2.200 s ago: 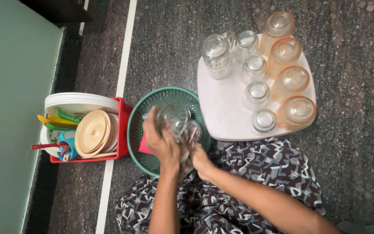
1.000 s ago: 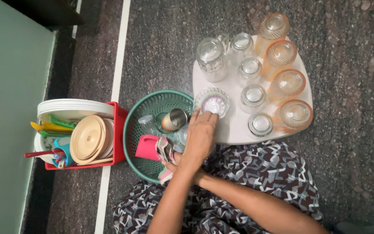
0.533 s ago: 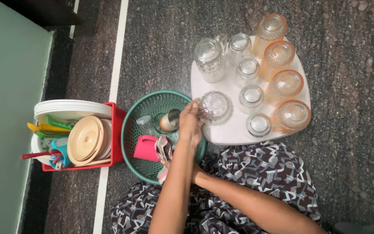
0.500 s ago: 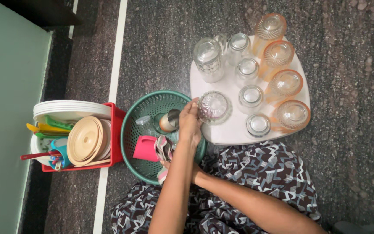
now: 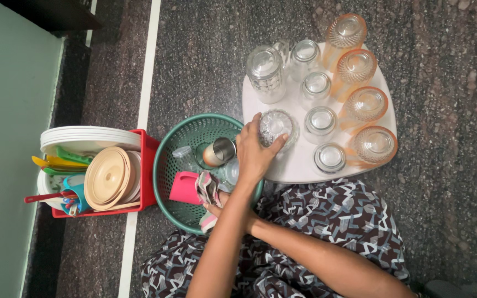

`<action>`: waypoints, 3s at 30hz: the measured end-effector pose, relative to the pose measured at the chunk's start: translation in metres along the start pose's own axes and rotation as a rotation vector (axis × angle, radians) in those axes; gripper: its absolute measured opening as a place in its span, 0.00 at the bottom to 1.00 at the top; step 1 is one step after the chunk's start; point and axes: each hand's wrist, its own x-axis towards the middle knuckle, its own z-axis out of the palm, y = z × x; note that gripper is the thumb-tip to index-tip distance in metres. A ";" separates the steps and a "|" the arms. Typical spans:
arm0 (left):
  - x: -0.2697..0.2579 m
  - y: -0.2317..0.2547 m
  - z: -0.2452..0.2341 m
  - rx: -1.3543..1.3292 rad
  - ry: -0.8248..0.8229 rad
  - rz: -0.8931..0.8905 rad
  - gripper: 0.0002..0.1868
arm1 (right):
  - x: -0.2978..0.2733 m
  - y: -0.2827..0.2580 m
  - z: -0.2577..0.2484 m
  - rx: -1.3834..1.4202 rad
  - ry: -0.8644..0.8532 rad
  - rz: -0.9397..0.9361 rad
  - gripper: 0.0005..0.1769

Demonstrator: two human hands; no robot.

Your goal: The person sits on the floor and dries multiple glass cups and a pink mug with a cloth, then places them on a white tray. The person handles each item one at a time, wiping the exterior and interior before stacking them.

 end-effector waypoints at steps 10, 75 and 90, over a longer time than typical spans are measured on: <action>-0.009 -0.009 -0.049 -0.083 0.134 0.072 0.34 | 0.000 -0.007 -0.011 -0.516 -0.138 0.141 0.14; -0.170 -0.075 -0.051 0.233 0.352 0.346 0.09 | -0.001 -0.052 -0.043 0.980 0.358 0.661 0.26; -0.138 -0.158 -0.105 -1.154 0.526 -0.658 0.07 | -0.009 -0.054 -0.040 0.368 -0.477 0.441 0.23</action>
